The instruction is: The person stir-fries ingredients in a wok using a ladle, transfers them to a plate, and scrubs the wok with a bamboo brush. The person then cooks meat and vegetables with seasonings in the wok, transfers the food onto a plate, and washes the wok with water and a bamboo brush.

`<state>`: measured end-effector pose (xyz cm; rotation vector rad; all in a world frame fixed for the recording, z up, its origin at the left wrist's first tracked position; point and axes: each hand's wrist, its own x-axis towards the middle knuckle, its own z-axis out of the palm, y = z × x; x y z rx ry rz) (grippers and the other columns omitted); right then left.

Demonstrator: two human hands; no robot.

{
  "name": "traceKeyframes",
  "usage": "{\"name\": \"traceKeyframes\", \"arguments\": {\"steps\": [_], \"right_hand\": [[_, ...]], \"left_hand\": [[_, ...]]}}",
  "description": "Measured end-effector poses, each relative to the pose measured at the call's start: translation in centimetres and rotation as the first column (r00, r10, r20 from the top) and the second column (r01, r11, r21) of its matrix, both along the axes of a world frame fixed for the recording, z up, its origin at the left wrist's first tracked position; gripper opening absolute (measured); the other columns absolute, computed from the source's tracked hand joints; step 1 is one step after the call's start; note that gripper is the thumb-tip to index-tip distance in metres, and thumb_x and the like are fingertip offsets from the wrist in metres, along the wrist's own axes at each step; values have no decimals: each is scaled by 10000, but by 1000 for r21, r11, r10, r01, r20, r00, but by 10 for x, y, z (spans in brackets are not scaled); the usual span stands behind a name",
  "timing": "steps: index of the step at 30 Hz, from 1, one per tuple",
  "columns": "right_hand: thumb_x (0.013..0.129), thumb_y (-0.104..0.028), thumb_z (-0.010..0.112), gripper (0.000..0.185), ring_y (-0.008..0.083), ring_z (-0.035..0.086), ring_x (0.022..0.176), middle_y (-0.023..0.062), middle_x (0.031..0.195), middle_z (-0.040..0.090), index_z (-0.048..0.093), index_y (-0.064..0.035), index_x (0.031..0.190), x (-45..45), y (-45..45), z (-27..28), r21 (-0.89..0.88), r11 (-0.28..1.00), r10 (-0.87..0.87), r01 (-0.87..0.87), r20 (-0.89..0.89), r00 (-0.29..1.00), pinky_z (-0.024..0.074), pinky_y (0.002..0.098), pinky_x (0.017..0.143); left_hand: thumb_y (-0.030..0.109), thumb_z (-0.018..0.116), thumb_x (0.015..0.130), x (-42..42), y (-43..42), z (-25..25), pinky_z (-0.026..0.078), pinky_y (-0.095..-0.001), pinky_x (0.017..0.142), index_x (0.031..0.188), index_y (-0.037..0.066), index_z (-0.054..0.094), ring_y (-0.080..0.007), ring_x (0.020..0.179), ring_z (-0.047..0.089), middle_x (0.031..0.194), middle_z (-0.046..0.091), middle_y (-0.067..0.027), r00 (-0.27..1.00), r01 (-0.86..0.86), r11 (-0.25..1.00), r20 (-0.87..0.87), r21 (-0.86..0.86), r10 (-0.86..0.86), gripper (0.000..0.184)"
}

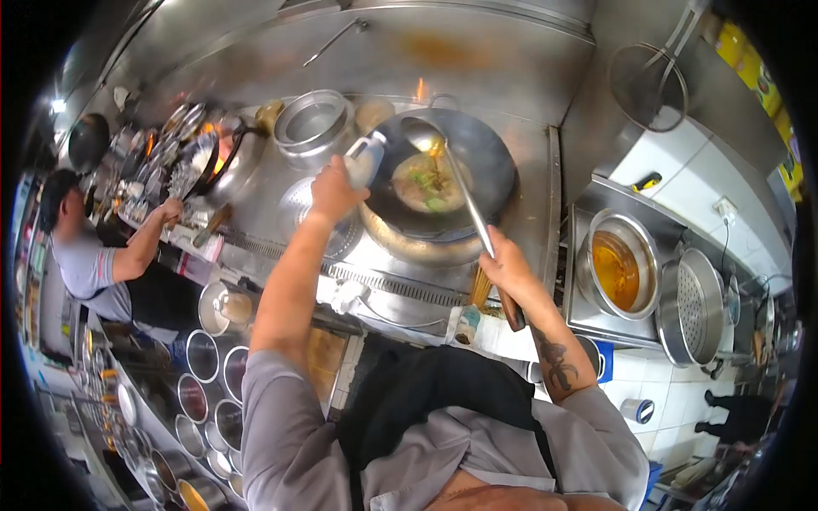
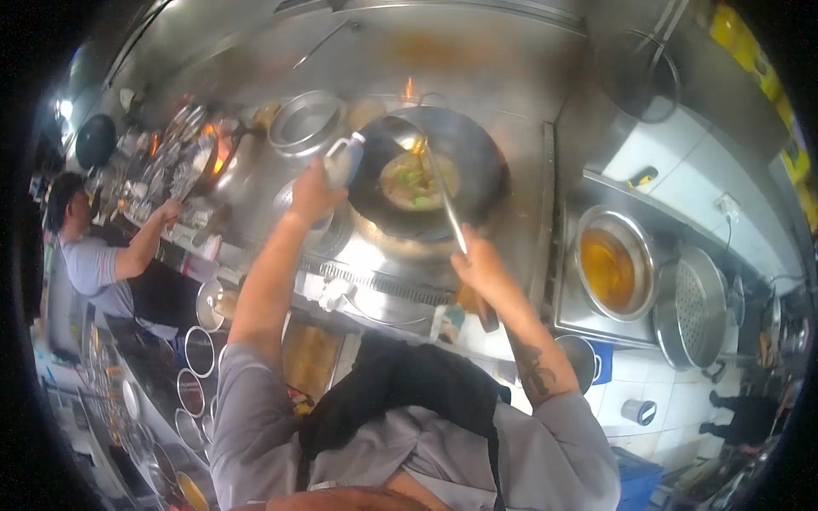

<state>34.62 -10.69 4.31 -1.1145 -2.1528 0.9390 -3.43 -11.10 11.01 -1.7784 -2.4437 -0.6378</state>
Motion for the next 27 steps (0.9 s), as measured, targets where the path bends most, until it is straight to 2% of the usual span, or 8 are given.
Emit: {"name": "traceKeyframes", "arguments": {"steps": [7, 10, 11, 14, 15, 18, 23, 27], "right_hand": [[828, -141, 587, 545, 395, 650, 875, 272, 979, 639, 452, 50, 1319, -11, -12, 41, 117, 993, 9, -20, 95, 995, 511, 430, 791], [834, -117, 571, 527, 407, 634, 979, 289, 1081, 625, 459, 51, 1320, -12, -7, 38, 40, 998, 36, -44, 192, 981, 489, 417, 874], [842, -100, 559, 526, 284, 609, 765, 202, 925, 617, 456, 15, 1345, -5, 3, 15, 86, 995, 34, -49, 162, 986, 495, 363, 700], [849, -95, 544, 527, 195, 538, 656, 135, 854, 582, 452, 14, 1356, -1, 19, -22, 138, 989, 24, -45, 151, 988, 426, 309, 587], [839, -109, 543, 526, 285, 568, 876, 211, 1000, 597, 462, 30, 1340, -11, 6, 2, 19, 1000, -17, 14, 181, 983, 430, 349, 771], [818, -89, 521, 490, 287, 650, 839, 204, 956, 647, 504, 17, 1295, -25, -5, 17, -98, 993, -46, 68, 209, 977, 495, 362, 773], [815, -64, 511, 473, 150, 553, 520, 93, 733, 583, 519, -8, 1284, -42, -15, 24, -157, 984, -67, 87, 132, 989, 460, 310, 493], [821, -58, 517, 491, 149, 534, 464, 94, 763, 603, 498, 3, 1308, -53, -23, 38, -190, 972, -107, 136, 157, 982, 441, 296, 417]], "left_hand": [[274, 832, 607, -30, -129, -17, 500, -376, 829, 1213, -6, 442, -275, 930, 640, 1018, 635, -176, 813, -327, 832, 583, 448, 6, 773], [261, 823, 616, -54, -206, -25, 497, -380, 838, 1233, -5, 436, -279, 948, 634, 1050, 619, -178, 814, -498, 758, 529, 422, 240, 776], [250, 819, 624, -76, -230, -49, 495, -378, 846, 1246, -13, 431, -286, 971, 626, 1084, 602, -184, 822, -498, 744, 515, 446, 242, 779], [242, 816, 624, -85, -285, -62, 493, -370, 851, 1256, -26, 423, -277, 989, 620, 1100, 598, -186, 709, -646, 661, 620, 381, 336, 791], [229, 815, 623, -97, -299, -86, 491, -360, 858, 1246, -35, 428, -264, 997, 615, 1087, 605, -180, 718, -670, 631, 558, 390, 417, 780], [206, 815, 620, -102, -321, -125, 485, -359, 873, 1243, -32, 435, -258, 1007, 609, 1094, 604, -181, 695, -690, 585, 615, 426, 372, 768], [174, 817, 620, -95, -323, -175, 447, -371, 946, 1284, -9, 419, -262, 1076, 557, 1159, 553, -168, 662, -688, 598, 692, 411, 287, 796], [143, 792, 650, -94, -327, -217, 395, -368, 1021, 1336, -11, 365, -285, 1208, 480, 1305, 465, -205, 683, -632, 646, 701, 427, 205, 822]]}}
